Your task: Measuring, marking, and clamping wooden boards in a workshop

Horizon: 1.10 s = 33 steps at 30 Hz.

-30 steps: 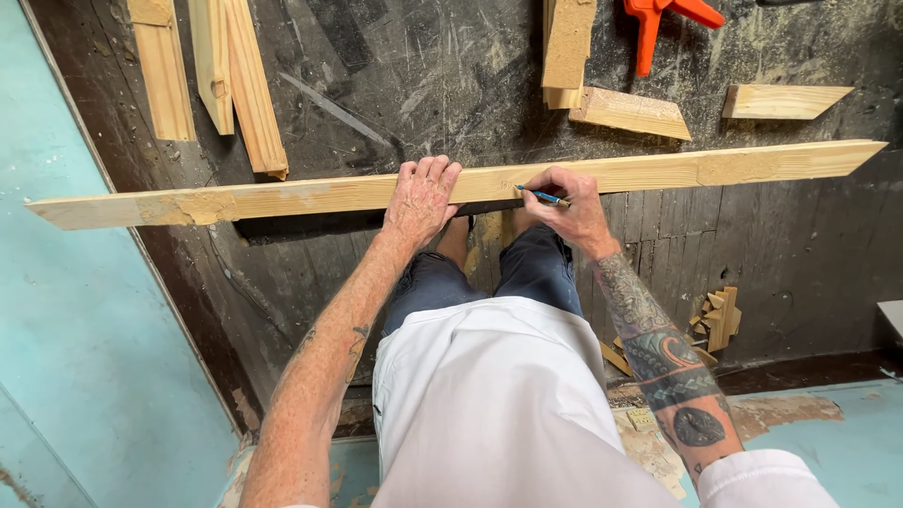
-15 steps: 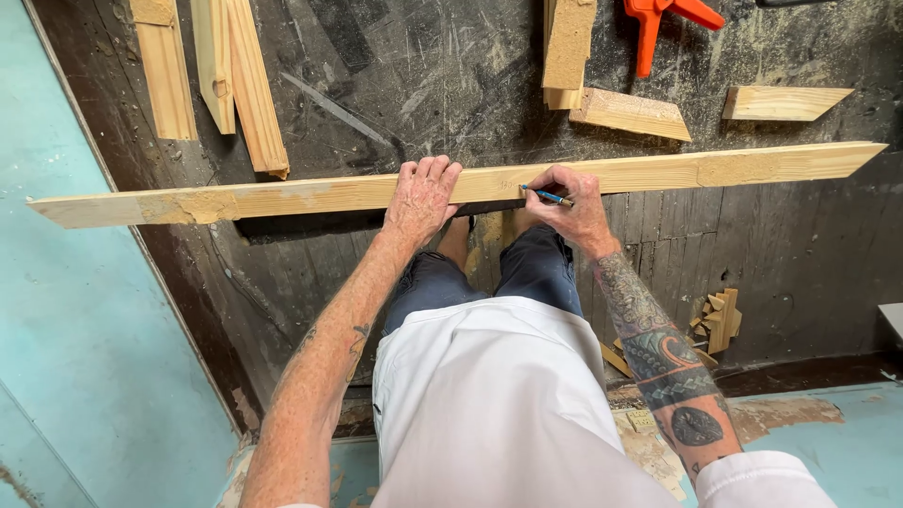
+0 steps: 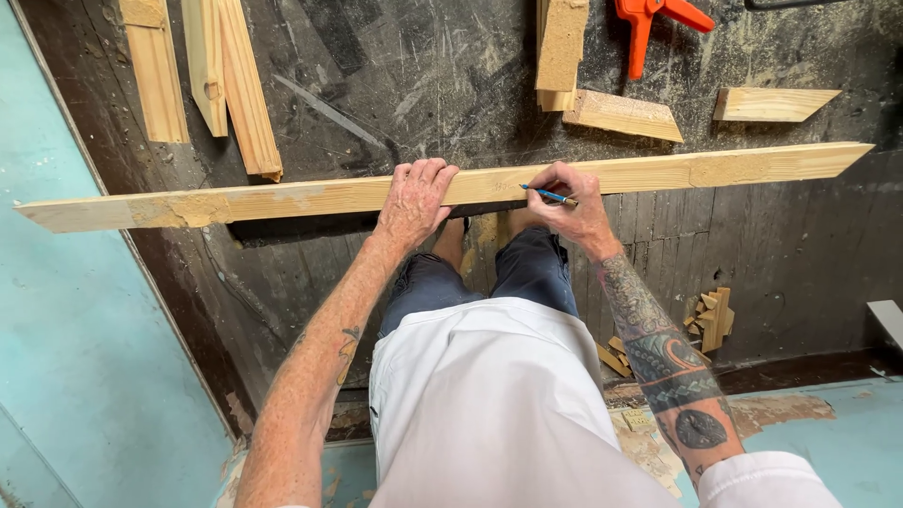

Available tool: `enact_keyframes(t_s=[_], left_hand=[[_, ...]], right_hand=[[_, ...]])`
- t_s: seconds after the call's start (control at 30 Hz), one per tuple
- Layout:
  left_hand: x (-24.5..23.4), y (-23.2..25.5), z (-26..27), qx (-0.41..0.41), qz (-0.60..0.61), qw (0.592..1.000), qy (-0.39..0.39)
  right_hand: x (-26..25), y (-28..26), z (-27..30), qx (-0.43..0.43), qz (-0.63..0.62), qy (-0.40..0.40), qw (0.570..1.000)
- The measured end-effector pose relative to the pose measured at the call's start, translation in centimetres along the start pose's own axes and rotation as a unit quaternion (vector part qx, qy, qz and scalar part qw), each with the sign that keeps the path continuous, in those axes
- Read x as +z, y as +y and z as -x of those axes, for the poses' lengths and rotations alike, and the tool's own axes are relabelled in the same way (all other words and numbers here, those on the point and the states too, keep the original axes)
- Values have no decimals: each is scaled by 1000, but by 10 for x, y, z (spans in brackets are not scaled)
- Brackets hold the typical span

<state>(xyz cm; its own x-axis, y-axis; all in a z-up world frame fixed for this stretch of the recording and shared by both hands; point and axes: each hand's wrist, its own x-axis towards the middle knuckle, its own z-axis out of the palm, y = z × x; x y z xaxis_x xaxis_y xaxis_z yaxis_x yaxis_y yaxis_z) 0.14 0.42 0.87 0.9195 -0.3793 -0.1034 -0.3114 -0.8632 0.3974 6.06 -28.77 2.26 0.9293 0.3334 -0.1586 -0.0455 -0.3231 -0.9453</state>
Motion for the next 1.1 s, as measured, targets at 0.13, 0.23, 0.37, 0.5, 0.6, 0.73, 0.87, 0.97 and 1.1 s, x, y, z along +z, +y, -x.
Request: enact_keyframes(t_s=[0.13, 0.23, 0.37, 0.5, 0.6, 0.73, 0.87, 0.97, 1.1], left_hand=[[8, -2, 4, 26, 0, 998, 62], [40, -7, 14, 34, -51, 994, 86], [49, -5, 19, 41, -56, 991, 111], [31, 5, 23, 62, -44, 990, 119], [21, 12, 26, 76, -20, 990, 121], [23, 14, 35, 88, -13, 991, 104], [31, 11, 43, 79, -21, 993, 88], [28, 12, 43, 86, -13, 992, 91], [30, 11, 40, 85, -10, 993, 86]], right_hand=[[-7, 15, 2, -9, -7, 11, 1000], [-18, -8, 1, -6, -5, 21, 1000], [-17, -11, -3, -16, 0, 10, 1000], [-14, -26, -13, -37, 44, -33, 998], [-10, -36, -20, -34, 49, -84, 995], [4, -30, -27, -38, 41, -132, 990], [20, -5, -17, -26, 40, -130, 990], [25, 9, -17, -36, 48, -113, 992], [27, 0, -20, -44, 61, -101, 992]])
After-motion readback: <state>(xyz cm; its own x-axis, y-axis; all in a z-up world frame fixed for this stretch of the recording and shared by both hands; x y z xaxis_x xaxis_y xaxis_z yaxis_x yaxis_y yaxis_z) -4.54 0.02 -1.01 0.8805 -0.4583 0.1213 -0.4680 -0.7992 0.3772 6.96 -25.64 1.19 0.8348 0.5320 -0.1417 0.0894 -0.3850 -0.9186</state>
